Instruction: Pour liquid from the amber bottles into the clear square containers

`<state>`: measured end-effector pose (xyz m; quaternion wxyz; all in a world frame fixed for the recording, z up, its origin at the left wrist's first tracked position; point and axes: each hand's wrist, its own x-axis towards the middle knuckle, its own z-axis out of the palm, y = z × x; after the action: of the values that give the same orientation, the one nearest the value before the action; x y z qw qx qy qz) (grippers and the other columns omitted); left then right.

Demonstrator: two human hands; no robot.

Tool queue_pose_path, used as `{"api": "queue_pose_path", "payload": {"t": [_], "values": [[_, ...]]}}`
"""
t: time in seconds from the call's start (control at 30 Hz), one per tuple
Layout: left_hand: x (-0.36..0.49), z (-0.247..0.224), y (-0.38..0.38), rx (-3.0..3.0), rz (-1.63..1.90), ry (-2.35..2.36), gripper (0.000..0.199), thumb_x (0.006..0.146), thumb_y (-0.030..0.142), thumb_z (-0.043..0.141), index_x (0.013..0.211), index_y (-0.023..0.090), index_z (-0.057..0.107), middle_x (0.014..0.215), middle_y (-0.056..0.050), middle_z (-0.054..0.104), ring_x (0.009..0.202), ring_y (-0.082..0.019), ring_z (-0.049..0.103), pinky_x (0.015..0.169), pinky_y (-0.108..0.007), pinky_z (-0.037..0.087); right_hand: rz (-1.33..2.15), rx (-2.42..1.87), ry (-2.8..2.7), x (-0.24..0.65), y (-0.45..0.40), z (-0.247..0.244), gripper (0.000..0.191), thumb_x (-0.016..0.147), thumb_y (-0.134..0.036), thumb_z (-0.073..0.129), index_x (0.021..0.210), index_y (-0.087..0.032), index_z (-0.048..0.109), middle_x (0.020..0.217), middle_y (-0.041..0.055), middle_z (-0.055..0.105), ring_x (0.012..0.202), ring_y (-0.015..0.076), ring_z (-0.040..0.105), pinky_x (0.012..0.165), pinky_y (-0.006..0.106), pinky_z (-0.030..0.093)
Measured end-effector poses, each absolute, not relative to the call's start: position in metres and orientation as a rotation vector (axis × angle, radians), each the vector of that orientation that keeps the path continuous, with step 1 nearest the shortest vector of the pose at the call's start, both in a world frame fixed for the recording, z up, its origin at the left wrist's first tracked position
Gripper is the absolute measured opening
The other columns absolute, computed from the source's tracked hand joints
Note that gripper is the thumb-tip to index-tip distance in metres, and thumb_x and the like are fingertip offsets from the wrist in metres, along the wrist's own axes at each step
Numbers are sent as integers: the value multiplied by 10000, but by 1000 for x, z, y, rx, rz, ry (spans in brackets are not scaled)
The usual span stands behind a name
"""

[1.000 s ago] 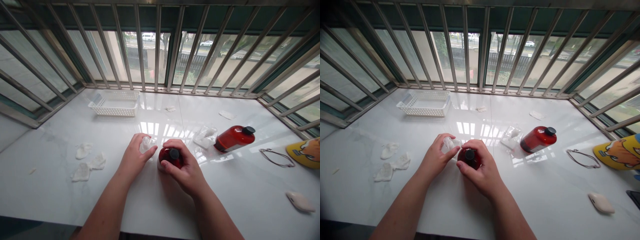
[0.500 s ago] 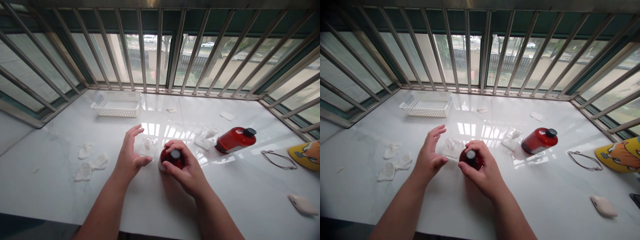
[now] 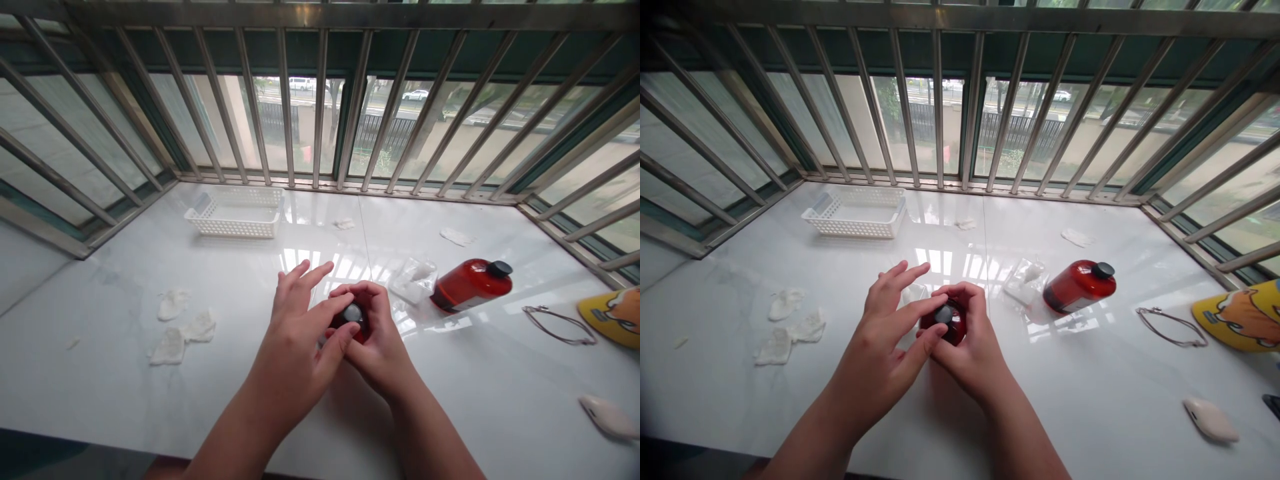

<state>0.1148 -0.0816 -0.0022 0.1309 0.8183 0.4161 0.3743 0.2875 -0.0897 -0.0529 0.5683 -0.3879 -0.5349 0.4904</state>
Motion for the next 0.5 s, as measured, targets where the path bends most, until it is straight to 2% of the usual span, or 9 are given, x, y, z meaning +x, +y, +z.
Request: {"api": "queue_pose_path", "payload": {"t": [0.07, 0.17, 0.23, 0.33, 0.4, 0.5], "values": [[117, 0, -82, 2354, 1074, 1218, 302, 1063, 187, 655, 1341, 293, 704, 1676, -106, 553, 1673, -381, 354, 1362, -754, 271, 1150, -916, -1255, 288, -89, -52, 542, 940, -265, 896, 1325, -378, 531, 1385, 41, 628, 1150, 206, 738, 942, 383, 688], [121, 4, -83, 2266, 1069, 1276, 169, 1038, 228, 710, 1203, 256, 684, 1618, -132, 606, 1657, -397, 383, 1345, -760, 309, 1182, -922, -1224, 288, -89, -53, 567, 905, -257, 926, 1314, -367, 548, 1360, 37, 639, 1102, 204, 742, 918, 377, 683], [123, 5, -84, 2233, 1073, 1315, 246, 1006, 260, 774, 1224, 249, 662, 1608, -148, 615, 1655, -412, 382, 1345, -769, 306, 1179, -939, -1216, 288, -89, -54, 583, 882, -258, 945, 1305, -360, 556, 1339, 33, 654, 1067, 199, 744, 918, 375, 672], [124, 5, -85, 2270, 1051, 1288, 435, 1005, 241, 780, 1410, 286, 627, 1670, -126, 568, 1676, -410, 345, 1343, -782, 304, 1146, -963, -1233, 288, -89, -54, 582, 873, -259, 952, 1293, -361, 562, 1329, 27, 667, 1105, 203, 744, 943, 371, 664], [125, 4, -85, 2292, 1048, 1247, 376, 1032, 224, 733, 1389, 312, 656, 1669, -102, 573, 1666, -409, 360, 1325, -786, 338, 1137, -960, -1250, 289, -90, -53, 605, 852, -241, 967, 1291, -365, 570, 1347, 28, 665, 1152, 212, 740, 933, 359, 671], [129, 3, -85, 2263, 1100, 1225, 214, 1038, 209, 710, 1236, 292, 702, 1556, -111, 655, 1601, -403, 454, 1283, -742, 437, 1142, -951, -1260, 289, -90, -51, 632, 832, -211, 977, 1294, -375, 579, 1347, 21, 662, 1154, 209, 741, 921, 350, 678]]}}
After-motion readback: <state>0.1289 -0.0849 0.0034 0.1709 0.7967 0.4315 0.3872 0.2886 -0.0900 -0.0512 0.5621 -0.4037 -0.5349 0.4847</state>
